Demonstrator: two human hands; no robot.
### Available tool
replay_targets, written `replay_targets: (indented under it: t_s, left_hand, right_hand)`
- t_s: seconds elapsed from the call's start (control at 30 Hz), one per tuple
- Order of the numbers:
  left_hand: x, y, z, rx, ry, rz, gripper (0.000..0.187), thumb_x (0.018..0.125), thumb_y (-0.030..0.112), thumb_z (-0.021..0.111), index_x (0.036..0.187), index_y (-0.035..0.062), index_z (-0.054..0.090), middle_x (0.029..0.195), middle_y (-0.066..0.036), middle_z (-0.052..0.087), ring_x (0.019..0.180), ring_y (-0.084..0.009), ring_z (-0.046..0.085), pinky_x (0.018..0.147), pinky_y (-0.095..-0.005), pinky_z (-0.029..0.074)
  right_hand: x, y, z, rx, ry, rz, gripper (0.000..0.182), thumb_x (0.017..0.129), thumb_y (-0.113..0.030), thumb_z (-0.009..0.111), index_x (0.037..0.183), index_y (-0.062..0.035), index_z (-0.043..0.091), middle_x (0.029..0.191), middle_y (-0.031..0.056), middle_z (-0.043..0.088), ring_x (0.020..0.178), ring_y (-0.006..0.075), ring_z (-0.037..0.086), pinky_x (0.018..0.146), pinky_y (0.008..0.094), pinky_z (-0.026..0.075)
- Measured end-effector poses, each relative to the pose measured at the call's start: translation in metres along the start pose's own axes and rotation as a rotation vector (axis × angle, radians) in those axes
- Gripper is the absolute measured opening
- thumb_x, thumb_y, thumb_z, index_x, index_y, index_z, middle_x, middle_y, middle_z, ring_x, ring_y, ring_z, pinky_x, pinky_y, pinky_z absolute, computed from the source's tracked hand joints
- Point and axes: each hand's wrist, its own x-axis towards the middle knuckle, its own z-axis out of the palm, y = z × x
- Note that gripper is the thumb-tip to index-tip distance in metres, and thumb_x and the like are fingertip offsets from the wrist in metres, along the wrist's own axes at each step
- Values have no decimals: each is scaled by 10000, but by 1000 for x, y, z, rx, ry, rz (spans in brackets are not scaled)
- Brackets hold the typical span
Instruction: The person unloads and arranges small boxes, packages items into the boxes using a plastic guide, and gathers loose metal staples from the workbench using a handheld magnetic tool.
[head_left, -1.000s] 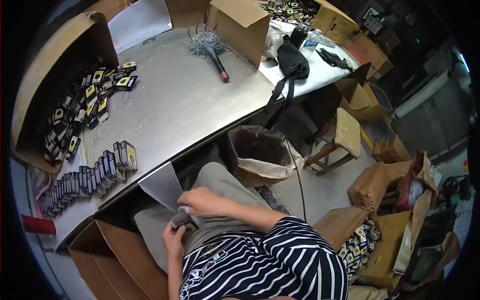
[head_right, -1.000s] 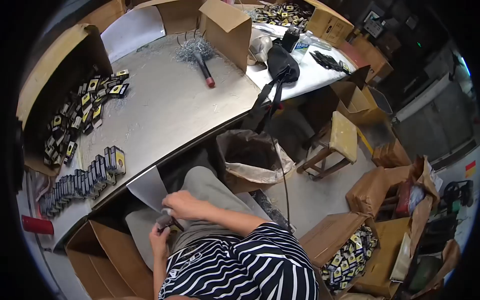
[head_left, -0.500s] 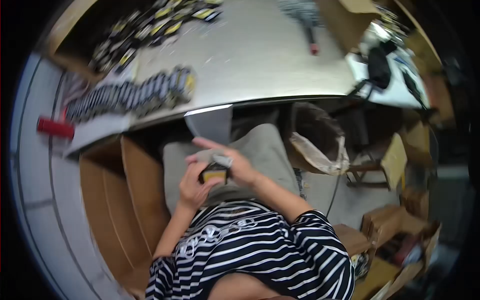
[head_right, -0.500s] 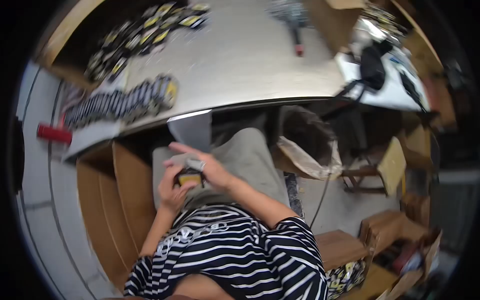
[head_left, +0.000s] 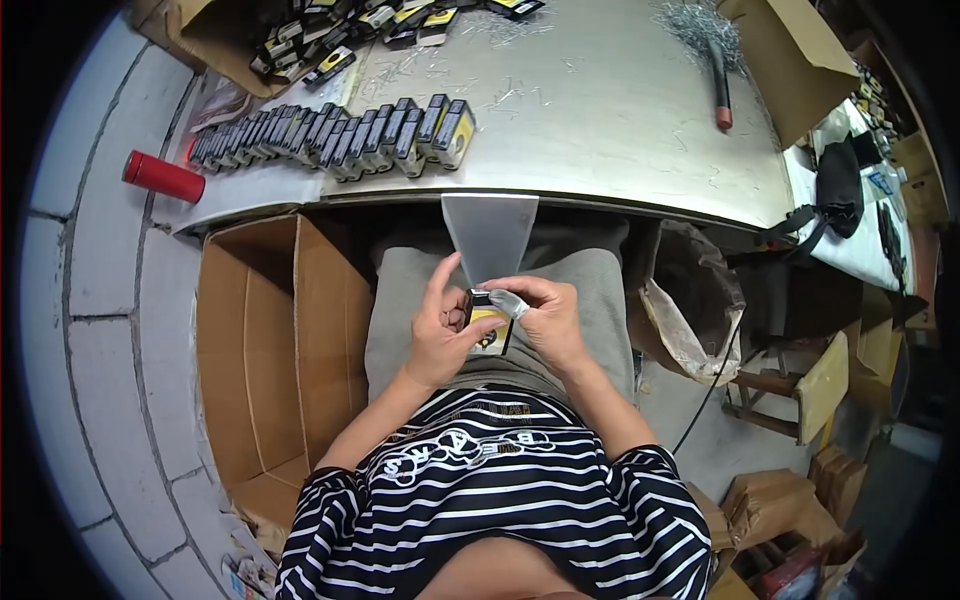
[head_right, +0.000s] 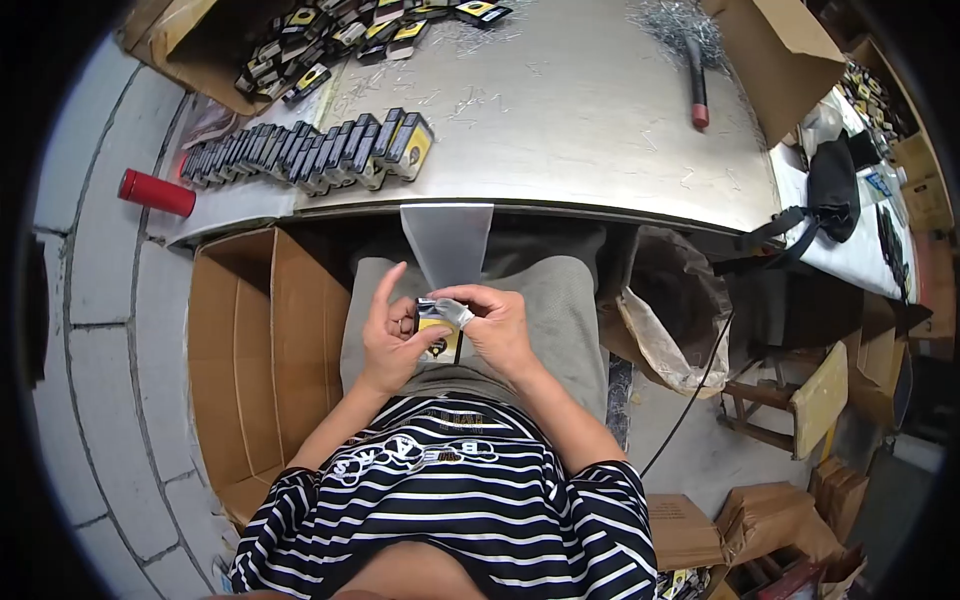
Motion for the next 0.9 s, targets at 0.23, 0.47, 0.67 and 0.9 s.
replay_targets:
  t_s: [0.23,0.47,0.67,0.9]
  left_hand:
    - [5,2,5,33,-57,-83,791,754,-109,703,1423,23,301,818,-64,606,792,-101,618,677,-208,505]
    - [55,23,17,-8,-32,-53,263,798,-21,685,1060,-27,674,914,-55,676,794,-89,614,709,-215,503]
    - [171,70,1,846,95,632,171,791,129,716,893,3,661,764,-70,646,650,-209,632,588,-315,494]
    - [331,70,-55,1247,48,729,187,740,122,701,878,28,617,1035,-138,548,996,-321,550,777,-423,485]
  right_hand:
    - [0,-15,-23,-109,-52,-5,166,813,25,629,962,35,702,878,75,709,822,116,646,754,240,515]
    - [-2,-31,-10,-263,204,-197,209,871,-45,611,1057,14,684,1047,110,689,976,154,632,870,261,484]
    - [68,-72,-35,-380,27,-274,430,933,-44,495,1356,16,450,1319,152,536,1190,237,535,1008,320,402]
    - [272,-119,-63,-1191,-89,-355,381,787,26,517,1158,2,599,1175,177,621,1136,336,574,993,371,436]
